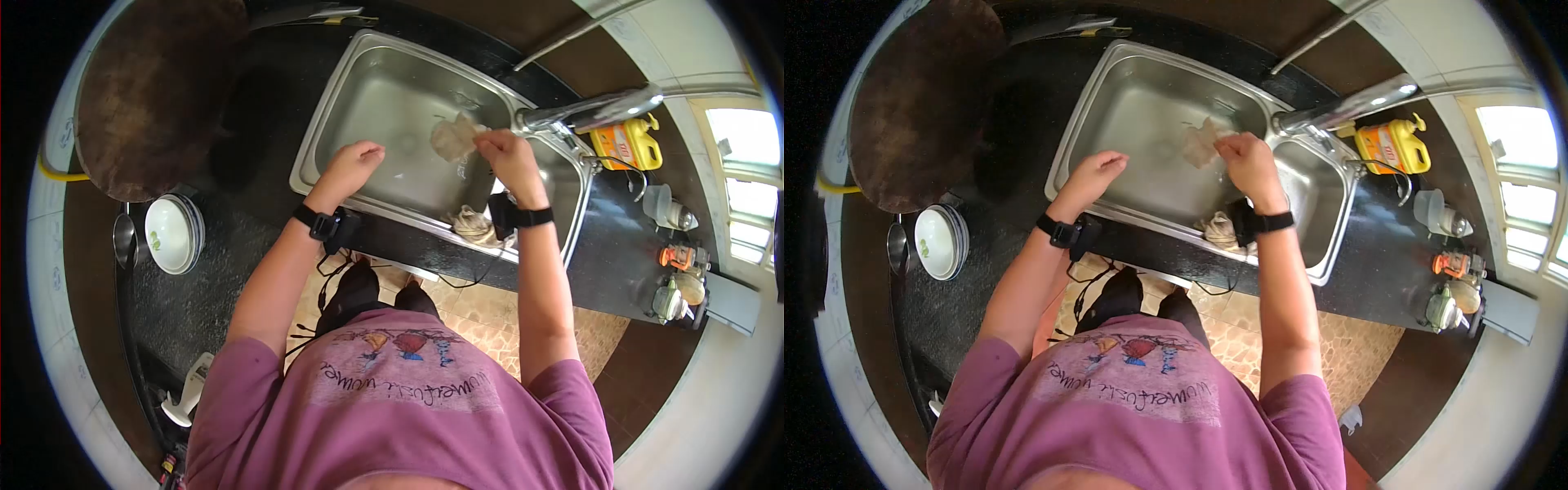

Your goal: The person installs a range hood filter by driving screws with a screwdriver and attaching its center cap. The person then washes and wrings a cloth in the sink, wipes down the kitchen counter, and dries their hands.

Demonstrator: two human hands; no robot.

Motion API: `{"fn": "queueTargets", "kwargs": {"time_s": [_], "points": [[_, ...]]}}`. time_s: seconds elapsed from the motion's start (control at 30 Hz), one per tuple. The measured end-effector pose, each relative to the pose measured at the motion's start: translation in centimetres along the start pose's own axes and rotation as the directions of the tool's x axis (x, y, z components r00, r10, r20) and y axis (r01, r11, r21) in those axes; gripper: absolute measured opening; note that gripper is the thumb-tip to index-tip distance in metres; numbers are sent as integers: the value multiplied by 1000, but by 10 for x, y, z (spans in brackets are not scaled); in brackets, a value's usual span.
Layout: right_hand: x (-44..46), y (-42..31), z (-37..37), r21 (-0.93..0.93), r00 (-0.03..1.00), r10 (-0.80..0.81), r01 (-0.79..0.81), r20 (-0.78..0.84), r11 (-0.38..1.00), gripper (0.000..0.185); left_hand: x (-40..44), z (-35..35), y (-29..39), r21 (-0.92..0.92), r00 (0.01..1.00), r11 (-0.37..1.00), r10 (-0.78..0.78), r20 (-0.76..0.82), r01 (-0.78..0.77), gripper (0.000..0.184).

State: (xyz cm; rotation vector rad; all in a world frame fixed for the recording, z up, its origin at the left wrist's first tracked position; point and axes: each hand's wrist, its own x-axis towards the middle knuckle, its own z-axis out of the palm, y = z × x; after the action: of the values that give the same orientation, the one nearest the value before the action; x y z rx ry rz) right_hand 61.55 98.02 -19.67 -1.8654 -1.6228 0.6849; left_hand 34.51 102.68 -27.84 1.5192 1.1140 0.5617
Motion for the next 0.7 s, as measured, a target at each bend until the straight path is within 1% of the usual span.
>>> {"fn": "queueTargets", "kwargs": {"time_s": [0.03,0.07,0.1,0.17,0.2,0.23,0.27,0.3,0.33,0.37,0.4,0.43,0.47,0.5,0.57,0.6,0.63,0.67,0.7], "points": [[11,0,19,64,999,8,-5,-50,998,16,5,-4,-2,5,1000,1000,-19,-11,19,31],[18,3,39,218,982,141,-111,-126,970,16,7,-7,-4,-21,998,999,-50,-29,50,30],[20,14,57,218,982,147,-118,-122,969,16,10,-8,-8,-22,998,998,-57,-26,56,30],[20,42,89,137,953,283,-296,105,945,18,21,-9,-18,109,995,991,-65,-71,72,29],[18,56,107,-18,917,291,-297,274,955,19,28,-9,-21,111,996,991,-68,-65,75,29],[14,58,118,-169,844,317,-270,432,948,20,35,-8,-24,241,997,968,-70,-10,71,28],[13,62,126,-167,841,325,-279,433,946,20,41,-6,-27,367,996,929,-78,44,56,27],[13,62,133,-308,771,322,-172,549,936,24,49,-3,-30,368,995,928,-81,53,56,27],[14,62,139,-422,682,334,-41,650,906,29,58,1,-33,465,988,884,-109,114,44,27],[14,63,145,-421,681,338,-48,649,906,29,66,5,-37,555,975,831,-142,171,24,27],[12,70,155,-326,760,321,-151,565,933,37,76,10,-45,557,974,830,-144,177,22,27],[13,73,160,-215,826,315,-239,468,947,46,88,17,-55,606,959,796,-174,225,2,26],[18,76,165,-232,824,313,-226,473,946,61,98,23,-65,652,941,758,-204,271,-23,26],[21,80,175,-231,825,318,-233,468,945,61,108,29,-74,653,939,757,-203,278,-30,26],[20,97,198,-404,889,415,-313,194,859,65,122,41,-90,658,890,753,-293,349,-11,33],[22,107,203,-404,885,423,-322,192,856,65,126,48,-95,658,886,753,-295,357,-15,33],[26,118,209,-376,795,597,-523,107,765,60,129,56,-100,663,912,748,-247,329,-37,39],[27,129,215,-330,664,747,-699,31,634,55,131,63,-106,669,933,741,-199,300,-57,46],[26,135,216,-327,655,755,-707,33,627,55,135,67,-113,670,929,740,-205,309,-60,46]]}}
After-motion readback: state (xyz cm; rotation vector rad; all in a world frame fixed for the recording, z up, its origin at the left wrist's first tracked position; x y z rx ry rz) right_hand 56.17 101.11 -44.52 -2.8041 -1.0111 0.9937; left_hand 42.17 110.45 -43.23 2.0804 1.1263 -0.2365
